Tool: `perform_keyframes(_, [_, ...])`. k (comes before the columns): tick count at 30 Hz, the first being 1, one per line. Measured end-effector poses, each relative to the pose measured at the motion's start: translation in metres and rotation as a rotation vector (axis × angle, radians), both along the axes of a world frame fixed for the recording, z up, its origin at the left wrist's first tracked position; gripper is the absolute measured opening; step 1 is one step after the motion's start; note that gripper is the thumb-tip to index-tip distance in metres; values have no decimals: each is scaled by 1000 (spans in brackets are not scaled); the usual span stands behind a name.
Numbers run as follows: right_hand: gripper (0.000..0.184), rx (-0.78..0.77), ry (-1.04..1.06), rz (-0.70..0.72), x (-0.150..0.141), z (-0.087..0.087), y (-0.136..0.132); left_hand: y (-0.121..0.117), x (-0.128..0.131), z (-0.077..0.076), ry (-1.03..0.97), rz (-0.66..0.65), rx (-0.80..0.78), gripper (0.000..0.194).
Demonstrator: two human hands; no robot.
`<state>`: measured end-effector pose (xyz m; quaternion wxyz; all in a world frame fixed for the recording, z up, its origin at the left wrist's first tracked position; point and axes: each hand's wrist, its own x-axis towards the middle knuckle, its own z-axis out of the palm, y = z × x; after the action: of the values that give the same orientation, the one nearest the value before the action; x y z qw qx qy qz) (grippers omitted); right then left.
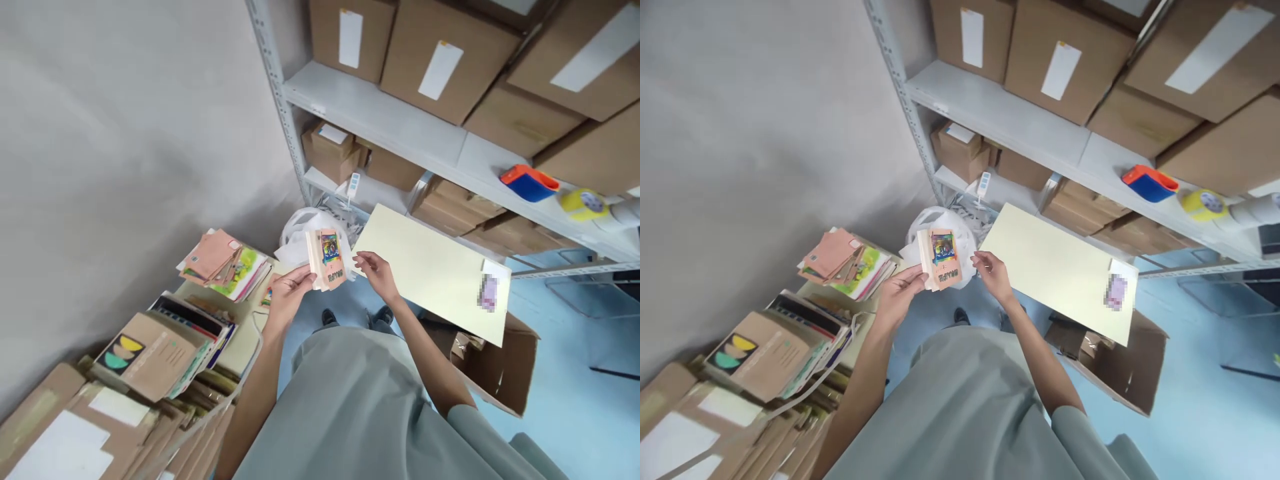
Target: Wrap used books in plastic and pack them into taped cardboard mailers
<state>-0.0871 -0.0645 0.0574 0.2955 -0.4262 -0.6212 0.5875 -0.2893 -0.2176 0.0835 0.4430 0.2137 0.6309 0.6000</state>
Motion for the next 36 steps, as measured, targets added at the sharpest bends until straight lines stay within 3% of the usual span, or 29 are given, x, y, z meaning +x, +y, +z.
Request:
perform_keyframes(5, [49, 21, 121, -78, 56, 19, 19, 55, 55, 10, -86, -172, 28, 72])
perform_keyframes(11, [53, -42, 201, -271, 143, 18, 62, 124, 133, 26, -91, -356, 9, 78])
perform_keyframes(17, [54, -49, 240, -398, 224, 17, 103, 182, 212, 28, -80, -351, -18, 80])
perform_keyframes(23, [53, -30, 207, -482, 282, 8, 120, 218, 279, 21, 3, -349, -99, 79])
perform_keyframes(28, [43, 103, 76, -453, 318, 10, 124, 233, 307, 21, 107, -383, -77, 75])
perform_keyframes(32, [31, 376, -105, -357, 335, 24, 131, 248, 309, 23, 462, -551, -6, 51])
perform_keyframes(36, [32, 463, -186, -159, 340, 26, 143, 262, 307, 25, 838, -784, 38, 40])
